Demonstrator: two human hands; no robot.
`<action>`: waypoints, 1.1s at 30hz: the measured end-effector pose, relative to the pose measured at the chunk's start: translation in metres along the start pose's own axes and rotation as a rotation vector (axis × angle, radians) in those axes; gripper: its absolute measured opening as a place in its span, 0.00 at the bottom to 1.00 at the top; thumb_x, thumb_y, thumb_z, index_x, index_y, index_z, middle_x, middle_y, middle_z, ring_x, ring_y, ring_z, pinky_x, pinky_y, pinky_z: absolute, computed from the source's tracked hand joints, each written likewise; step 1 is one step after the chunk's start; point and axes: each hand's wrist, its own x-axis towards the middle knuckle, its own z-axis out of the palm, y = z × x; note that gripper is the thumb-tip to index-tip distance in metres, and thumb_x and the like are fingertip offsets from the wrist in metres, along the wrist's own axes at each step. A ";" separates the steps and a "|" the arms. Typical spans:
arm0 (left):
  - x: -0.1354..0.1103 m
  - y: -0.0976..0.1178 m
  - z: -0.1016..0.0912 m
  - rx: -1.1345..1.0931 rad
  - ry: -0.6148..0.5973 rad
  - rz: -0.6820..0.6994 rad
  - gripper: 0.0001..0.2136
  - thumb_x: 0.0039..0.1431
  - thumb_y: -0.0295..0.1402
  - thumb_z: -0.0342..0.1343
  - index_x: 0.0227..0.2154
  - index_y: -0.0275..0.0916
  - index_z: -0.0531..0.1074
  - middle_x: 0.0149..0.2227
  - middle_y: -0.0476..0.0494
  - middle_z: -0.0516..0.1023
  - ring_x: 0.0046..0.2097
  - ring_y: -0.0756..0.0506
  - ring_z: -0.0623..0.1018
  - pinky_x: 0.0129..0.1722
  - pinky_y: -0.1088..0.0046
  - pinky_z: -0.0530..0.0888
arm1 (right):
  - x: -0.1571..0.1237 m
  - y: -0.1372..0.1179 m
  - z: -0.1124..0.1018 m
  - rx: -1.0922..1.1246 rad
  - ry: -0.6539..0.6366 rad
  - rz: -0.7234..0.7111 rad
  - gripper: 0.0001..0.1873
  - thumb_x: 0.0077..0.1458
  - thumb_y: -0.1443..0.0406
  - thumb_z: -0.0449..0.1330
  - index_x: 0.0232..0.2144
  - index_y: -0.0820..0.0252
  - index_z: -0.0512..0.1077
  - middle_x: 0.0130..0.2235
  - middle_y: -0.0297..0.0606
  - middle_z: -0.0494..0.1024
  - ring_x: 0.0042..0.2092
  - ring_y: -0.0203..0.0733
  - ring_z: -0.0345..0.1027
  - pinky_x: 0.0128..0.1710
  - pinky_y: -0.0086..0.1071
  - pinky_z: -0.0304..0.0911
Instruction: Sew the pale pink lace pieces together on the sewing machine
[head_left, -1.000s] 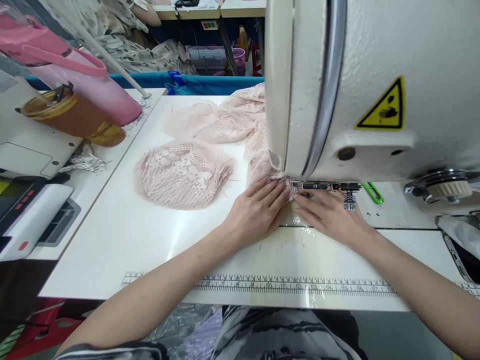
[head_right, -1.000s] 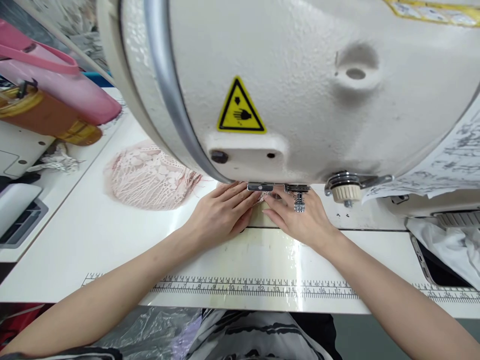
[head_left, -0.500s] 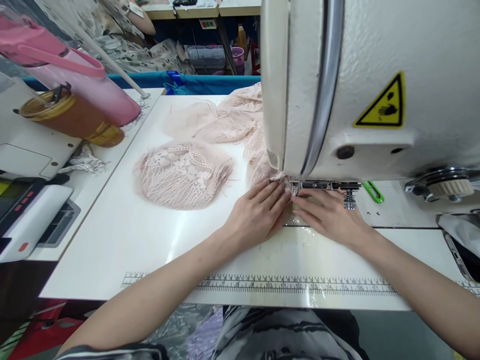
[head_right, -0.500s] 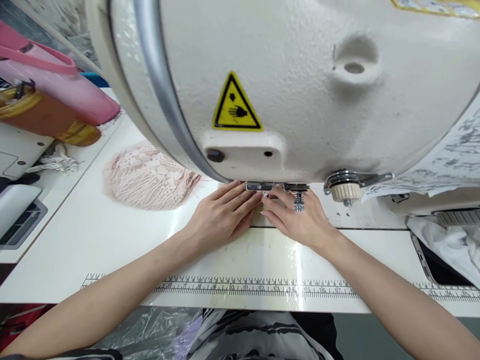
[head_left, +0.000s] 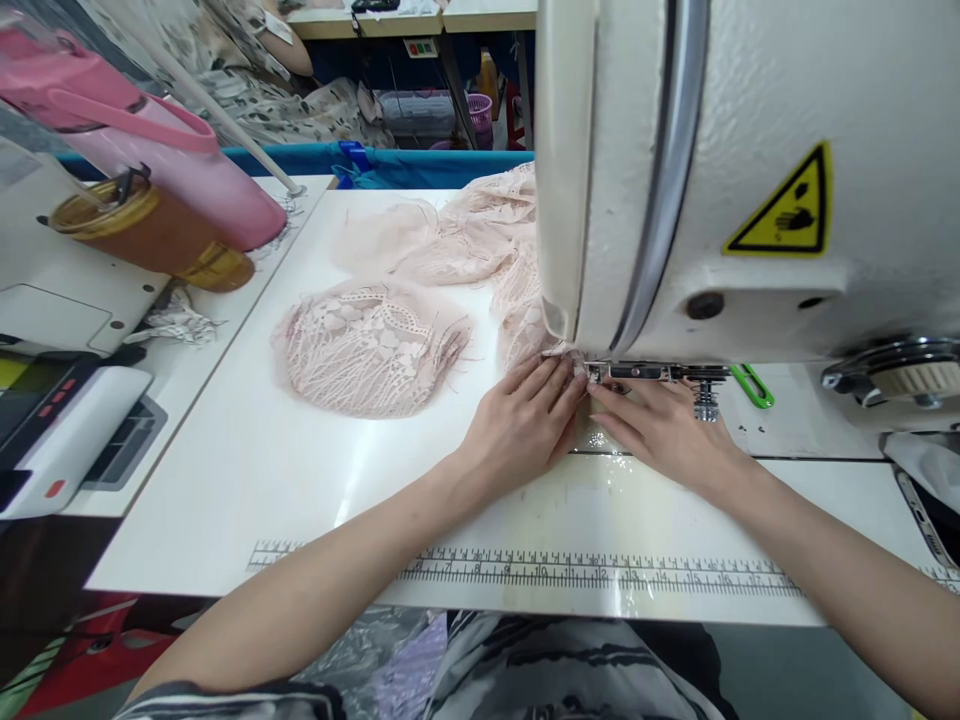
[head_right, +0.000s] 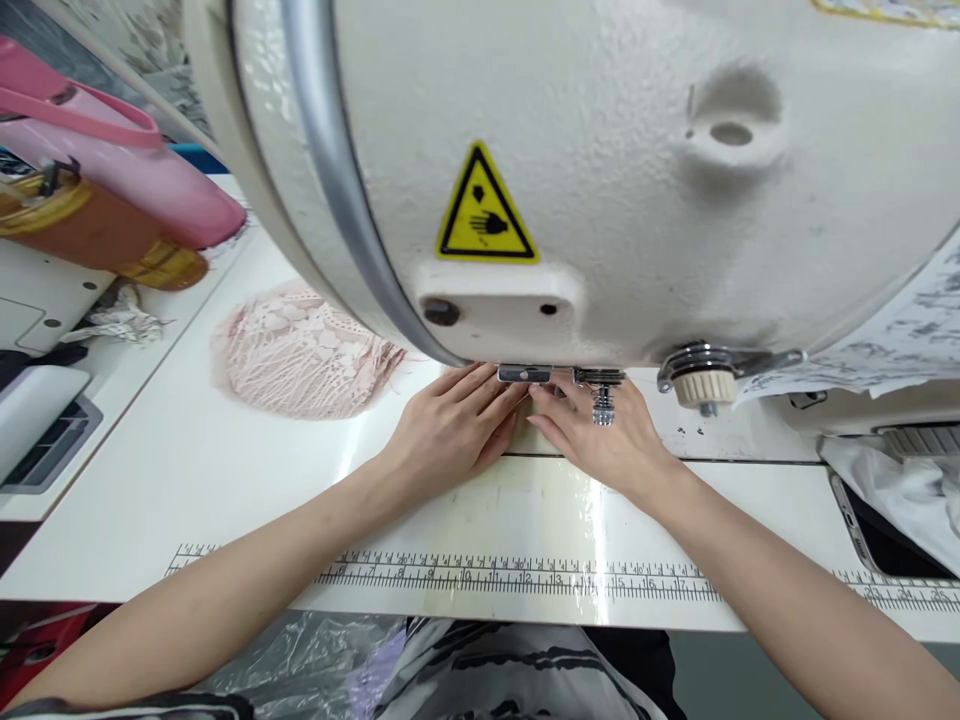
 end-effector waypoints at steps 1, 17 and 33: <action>0.000 0.000 0.000 0.009 0.000 -0.003 0.16 0.66 0.33 0.48 0.49 0.29 0.73 0.49 0.35 0.78 0.54 0.38 0.75 0.56 0.59 0.72 | 0.000 0.001 0.000 0.025 -0.017 0.015 0.18 0.63 0.59 0.54 0.54 0.49 0.70 0.47 0.40 0.77 0.42 0.43 0.71 0.42 0.39 0.63; 0.002 -0.001 0.003 -0.047 -0.048 -0.114 0.17 0.66 0.33 0.45 0.51 0.31 0.71 0.56 0.33 0.72 0.59 0.36 0.70 0.59 0.53 0.65 | 0.004 0.009 0.001 0.063 0.017 0.021 0.17 0.62 0.59 0.54 0.51 0.50 0.73 0.42 0.40 0.79 0.42 0.44 0.71 0.42 0.37 0.62; 0.038 -0.032 0.011 -0.205 -0.091 -0.282 0.13 0.65 0.32 0.44 0.36 0.36 0.74 0.45 0.36 0.76 0.54 0.35 0.71 0.56 0.52 0.66 | 0.004 0.017 0.006 0.142 0.150 0.224 0.16 0.61 0.54 0.54 0.39 0.53 0.79 0.29 0.34 0.81 0.28 0.40 0.72 0.33 0.35 0.60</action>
